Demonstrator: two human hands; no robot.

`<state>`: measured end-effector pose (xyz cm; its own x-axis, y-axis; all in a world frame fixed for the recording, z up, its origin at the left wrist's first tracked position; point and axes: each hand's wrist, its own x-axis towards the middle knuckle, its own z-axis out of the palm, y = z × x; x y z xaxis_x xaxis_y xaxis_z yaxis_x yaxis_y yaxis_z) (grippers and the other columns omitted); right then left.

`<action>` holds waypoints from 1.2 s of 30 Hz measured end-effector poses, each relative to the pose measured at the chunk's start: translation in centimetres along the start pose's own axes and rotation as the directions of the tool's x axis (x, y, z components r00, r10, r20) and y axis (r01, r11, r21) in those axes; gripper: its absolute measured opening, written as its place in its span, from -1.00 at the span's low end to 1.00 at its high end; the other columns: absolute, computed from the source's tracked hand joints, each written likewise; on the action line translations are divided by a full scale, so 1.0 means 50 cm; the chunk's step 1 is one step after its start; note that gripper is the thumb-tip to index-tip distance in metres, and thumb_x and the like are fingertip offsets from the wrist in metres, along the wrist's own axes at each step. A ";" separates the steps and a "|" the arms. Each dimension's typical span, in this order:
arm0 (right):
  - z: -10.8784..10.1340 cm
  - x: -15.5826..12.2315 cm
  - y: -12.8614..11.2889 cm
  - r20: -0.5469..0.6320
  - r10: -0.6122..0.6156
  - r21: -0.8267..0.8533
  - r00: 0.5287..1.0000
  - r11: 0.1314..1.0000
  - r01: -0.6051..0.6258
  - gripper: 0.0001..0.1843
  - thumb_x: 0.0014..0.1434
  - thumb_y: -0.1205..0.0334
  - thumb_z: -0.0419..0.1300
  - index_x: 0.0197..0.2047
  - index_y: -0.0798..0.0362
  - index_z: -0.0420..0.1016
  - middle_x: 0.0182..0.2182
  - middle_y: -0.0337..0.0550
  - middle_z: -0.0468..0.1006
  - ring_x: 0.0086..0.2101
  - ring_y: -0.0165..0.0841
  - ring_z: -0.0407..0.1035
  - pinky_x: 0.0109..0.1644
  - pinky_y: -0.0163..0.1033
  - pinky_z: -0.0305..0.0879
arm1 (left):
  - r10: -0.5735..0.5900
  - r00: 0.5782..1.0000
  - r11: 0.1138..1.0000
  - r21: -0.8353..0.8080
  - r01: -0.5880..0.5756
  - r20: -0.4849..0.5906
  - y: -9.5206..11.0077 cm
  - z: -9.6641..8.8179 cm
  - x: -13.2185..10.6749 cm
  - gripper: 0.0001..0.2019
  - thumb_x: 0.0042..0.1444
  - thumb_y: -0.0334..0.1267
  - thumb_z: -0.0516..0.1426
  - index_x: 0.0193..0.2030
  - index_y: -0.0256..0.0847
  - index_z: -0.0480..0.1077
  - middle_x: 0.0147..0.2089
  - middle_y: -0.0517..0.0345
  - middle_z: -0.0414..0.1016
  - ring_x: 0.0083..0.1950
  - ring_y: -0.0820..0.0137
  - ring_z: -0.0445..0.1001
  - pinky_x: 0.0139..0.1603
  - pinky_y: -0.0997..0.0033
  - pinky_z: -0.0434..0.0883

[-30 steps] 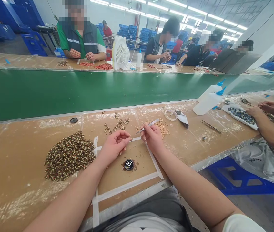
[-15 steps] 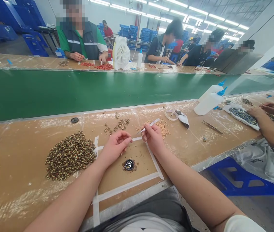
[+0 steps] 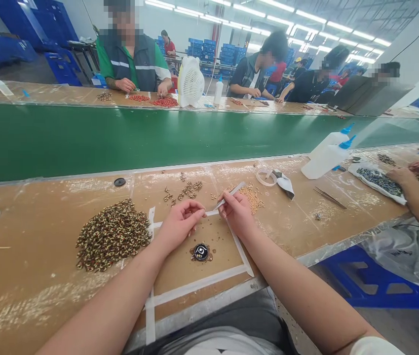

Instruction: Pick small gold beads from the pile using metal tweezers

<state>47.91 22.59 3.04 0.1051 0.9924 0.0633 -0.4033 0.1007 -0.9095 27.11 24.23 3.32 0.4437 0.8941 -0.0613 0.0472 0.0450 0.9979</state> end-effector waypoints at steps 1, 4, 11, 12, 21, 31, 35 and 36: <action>0.000 0.000 0.001 0.005 0.001 -0.011 1.000 1.000 -0.001 -0.51 0.13 -0.23 0.53 -0.37 0.06 0.62 -0.64 -0.28 0.49 -0.68 -0.50 0.25 -0.59 -0.37 0.12 | 0.000 1.000 1.000 -0.009 0.000 -0.002 -0.001 0.000 0.001 -0.70 0.27 -0.02 0.31 -0.05 -0.20 0.51 -0.16 0.04 0.68 -0.48 0.53 0.38 -0.55 0.56 0.30; 0.001 -0.001 0.005 0.012 0.004 -0.039 1.000 0.999 -0.003 -0.50 0.13 -0.23 0.52 -0.36 0.07 0.62 -0.64 -0.28 0.49 -0.67 -0.50 0.25 -0.58 -0.36 0.12 | -0.001 1.000 1.000 -0.020 0.001 -0.014 -0.004 0.001 0.002 -0.70 0.26 -0.03 0.32 -0.04 -0.20 0.53 -0.18 0.05 0.67 -0.49 0.53 0.37 -0.55 0.56 0.28; -0.001 0.000 0.009 0.000 -0.005 -0.079 1.000 0.997 0.005 -0.48 0.13 -0.28 0.50 -0.32 0.05 0.63 -0.62 -0.28 0.49 -0.67 -0.49 0.24 -0.58 -0.35 0.10 | -0.009 0.999 0.999 0.035 0.010 -0.047 -0.005 0.002 0.001 -0.65 0.26 -0.03 0.29 0.04 -0.22 0.62 -0.19 0.03 0.66 -0.51 0.52 0.34 -0.55 0.53 0.27; -0.001 0.001 0.010 -0.004 -0.014 -0.085 1.000 0.996 0.013 -0.49 0.14 -0.28 0.49 -0.31 0.05 0.63 -0.62 -0.28 0.49 -0.66 -0.49 0.24 -0.58 -0.34 0.10 | -0.008 0.999 0.999 0.043 0.010 -0.047 -0.005 0.001 0.001 -0.64 0.27 -0.02 0.29 0.06 -0.22 0.62 -0.21 0.04 0.65 -0.51 0.52 0.34 -0.55 0.53 0.27; -0.006 0.000 0.015 -0.043 -0.063 -0.118 0.997 0.991 0.057 -0.52 0.16 -0.25 0.49 -0.32 0.05 0.66 -0.66 -0.32 0.41 -0.64 -0.46 0.20 -0.53 -0.31 0.11 | -0.014 0.997 0.999 0.044 0.017 -0.071 -0.009 0.000 -0.002 -0.60 0.33 0.02 0.22 0.15 -0.18 0.61 -0.25 0.10 0.60 -0.55 0.53 0.32 -0.56 0.52 0.27; 0.007 -0.035 -0.010 -0.124 -0.193 -0.288 0.973 0.945 0.151 -0.51 0.20 -0.25 0.46 -0.29 0.07 0.70 -0.60 -0.26 0.48 -0.60 -0.42 0.27 -0.49 -0.26 0.22 | 0.097 0.982 0.995 -0.005 -0.099 -0.161 0.011 -0.007 0.000 -0.42 0.27 0.09 0.30 0.31 -0.16 0.40 -0.18 0.14 0.57 -0.53 0.55 0.30 -0.55 0.56 0.25; -0.005 -0.104 -0.033 -0.113 -0.159 -0.372 0.981 0.922 0.107 -0.66 0.20 -0.09 0.52 -0.16 0.01 0.77 -0.42 -0.17 0.68 -0.46 -0.35 0.46 -0.34 -0.23 0.44 | 0.221 0.941 0.975 0.087 -0.205 -0.257 0.010 -0.020 0.002 -0.49 0.30 0.07 0.30 0.25 -0.15 0.39 -0.15 0.12 0.60 -0.26 0.40 0.57 -0.28 0.49 0.43; -0.015 -0.122 -0.034 -0.096 -0.153 -0.397 0.984 0.912 0.103 -0.68 0.18 -0.07 0.53 -0.15 -0.01 0.78 -0.36 -0.14 0.72 -0.41 -0.32 0.53 -0.27 -0.20 0.50 | 0.256 0.926 0.966 0.117 -0.232 -0.276 0.009 -0.023 0.002 -0.51 0.32 0.06 0.29 0.24 -0.15 0.39 -0.14 0.11 0.61 -0.18 0.36 0.61 -0.19 0.45 0.46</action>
<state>48.65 16.34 3.91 0.2527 0.9539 0.1617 0.0038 0.1661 -0.9861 26.14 24.83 3.77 0.1757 0.9629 0.2048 0.0474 -0.2161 0.9752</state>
